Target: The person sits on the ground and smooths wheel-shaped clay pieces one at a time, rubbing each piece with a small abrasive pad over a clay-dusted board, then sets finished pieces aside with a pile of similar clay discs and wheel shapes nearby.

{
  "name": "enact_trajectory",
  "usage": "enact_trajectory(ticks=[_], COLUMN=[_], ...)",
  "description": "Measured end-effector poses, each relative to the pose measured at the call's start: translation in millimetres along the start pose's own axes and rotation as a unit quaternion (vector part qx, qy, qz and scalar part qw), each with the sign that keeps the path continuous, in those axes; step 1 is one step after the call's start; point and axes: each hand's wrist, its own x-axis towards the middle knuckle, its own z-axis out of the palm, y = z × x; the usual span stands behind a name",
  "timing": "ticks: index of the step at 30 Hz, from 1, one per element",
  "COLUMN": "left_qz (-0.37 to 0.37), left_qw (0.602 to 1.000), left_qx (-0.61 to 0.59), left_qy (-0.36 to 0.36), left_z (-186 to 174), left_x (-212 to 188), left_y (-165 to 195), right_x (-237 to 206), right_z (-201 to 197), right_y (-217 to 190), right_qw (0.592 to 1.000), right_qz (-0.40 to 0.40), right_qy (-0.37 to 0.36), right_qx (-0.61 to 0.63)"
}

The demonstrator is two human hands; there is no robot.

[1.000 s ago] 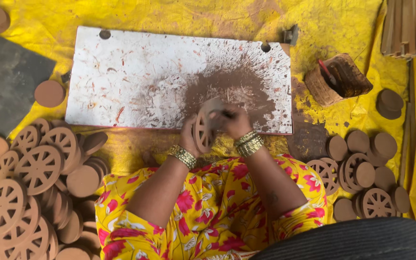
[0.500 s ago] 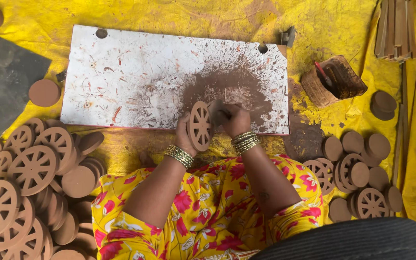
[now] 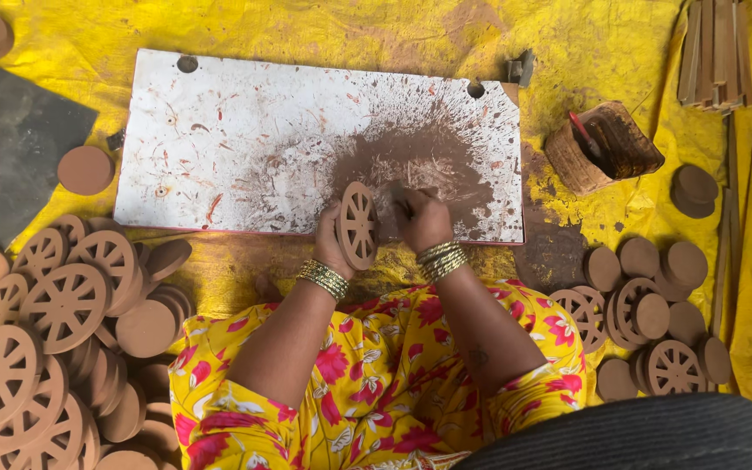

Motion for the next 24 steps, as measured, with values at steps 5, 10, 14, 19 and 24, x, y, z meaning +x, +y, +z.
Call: enact_trajectory(ticks=[5,10,14,19,24], left_qz=[0.084,0.023,0.039,0.045,0.021], left_qw=[0.996,0.996,0.998,0.995,0.994], left_qx=[-0.017,-0.086,-0.038,-0.064,-0.072], left_qy=[-0.038,-0.005,0.025,-0.059,-0.074], left_z=[-3.3,2.2,6.9,-4.1,0.7], left_x=[-4.6,-7.3,-3.7,-4.5,-4.2], left_y=[11.7,13.5,12.7,15.4,8.0], right_x=[-14.1,-0.8,0.8,-16.9,-4.8], right_z=[8.6,15.3,19.1,25.0,21.7], right_y=[-6.4,4.9,12.2,13.2,10.4], right_qw=[0.948,0.963,0.998,0.899,0.940], right_qz=[-0.157,0.049,0.023,-0.141,0.035], right_qy=[-0.174,-0.208,0.007,-0.223,-0.150], right_qx=[0.214,0.161,-0.050,0.349,0.305])
